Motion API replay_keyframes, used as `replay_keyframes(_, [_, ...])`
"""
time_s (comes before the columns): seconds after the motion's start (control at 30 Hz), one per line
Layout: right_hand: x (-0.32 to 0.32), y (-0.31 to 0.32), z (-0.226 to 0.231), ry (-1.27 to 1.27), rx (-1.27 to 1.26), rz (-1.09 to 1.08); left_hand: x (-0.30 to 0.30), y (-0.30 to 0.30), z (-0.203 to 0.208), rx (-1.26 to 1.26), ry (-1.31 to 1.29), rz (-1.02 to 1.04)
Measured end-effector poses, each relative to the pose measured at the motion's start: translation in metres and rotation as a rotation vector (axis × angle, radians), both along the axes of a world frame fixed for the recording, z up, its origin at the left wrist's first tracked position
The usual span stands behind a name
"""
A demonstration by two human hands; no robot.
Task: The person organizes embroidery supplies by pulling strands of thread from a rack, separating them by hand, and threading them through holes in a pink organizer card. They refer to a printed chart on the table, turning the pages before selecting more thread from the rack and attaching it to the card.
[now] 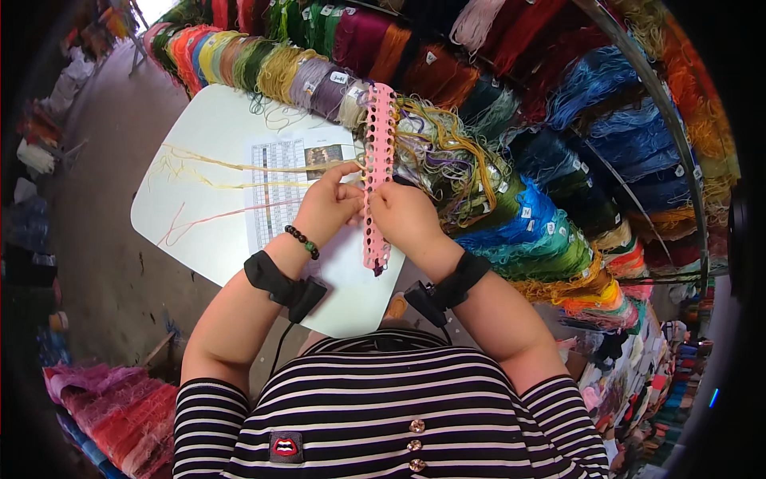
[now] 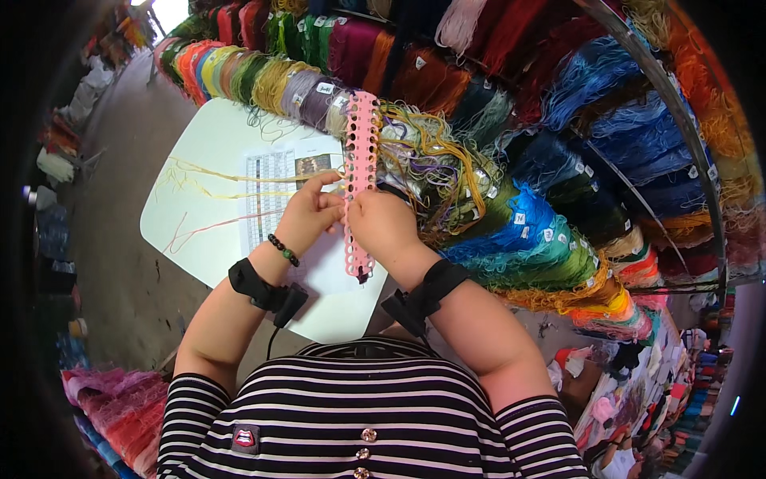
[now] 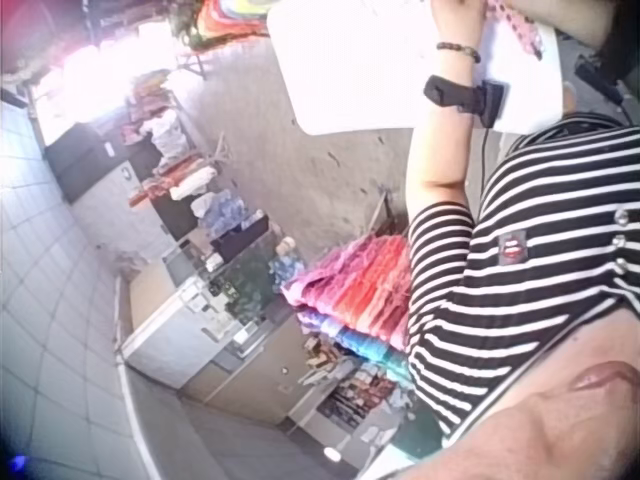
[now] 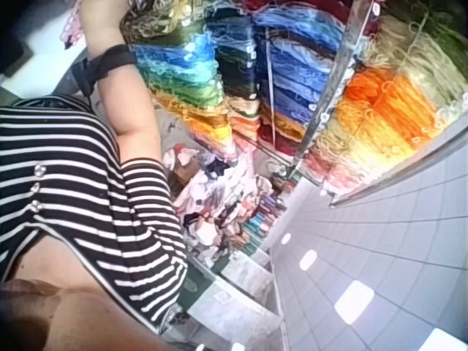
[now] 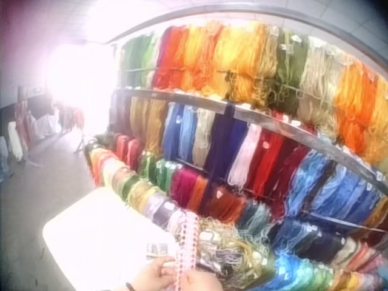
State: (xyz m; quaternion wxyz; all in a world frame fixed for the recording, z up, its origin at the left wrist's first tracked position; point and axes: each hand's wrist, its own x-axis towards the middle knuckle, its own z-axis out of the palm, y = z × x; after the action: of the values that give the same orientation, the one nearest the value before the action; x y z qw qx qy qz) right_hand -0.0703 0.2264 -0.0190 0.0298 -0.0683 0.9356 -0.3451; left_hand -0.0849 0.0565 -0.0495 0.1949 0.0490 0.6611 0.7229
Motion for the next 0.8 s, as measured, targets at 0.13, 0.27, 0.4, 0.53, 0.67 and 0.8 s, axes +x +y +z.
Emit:
replay_keyframes(0.13, [-0.002,0.002,-0.009,-0.009,-0.069,0.057,0.000,-0.002,0.003,-0.071,0.050,0.019])
replay_keyframes(0.27, [-0.006,0.016,-0.037,-0.143,-0.487,0.036,-0.003,-0.019,0.007,-0.288,0.244,0.051])
replay_keyframes(0.4, [-0.005,0.017,-0.032,-0.170,-0.506,0.019,0.000,-0.019,0.031,0.141,-0.101,0.052])
replay_keyframes(0.53, [-0.005,0.018,-0.035,-0.325,-0.795,-0.022,0.001,-0.004,0.030,0.015,-0.104,-0.031])
replay_keyframes(0.67, [-0.002,0.017,-0.027,-0.252,-0.811,-0.152,0.005,0.000,0.005,-0.218,0.251,-0.227])
replay_keyframes(0.8, [-0.010,0.026,-0.043,0.013,-0.318,-0.157,-0.003,-0.011,0.016,-0.444,0.421,-0.118])
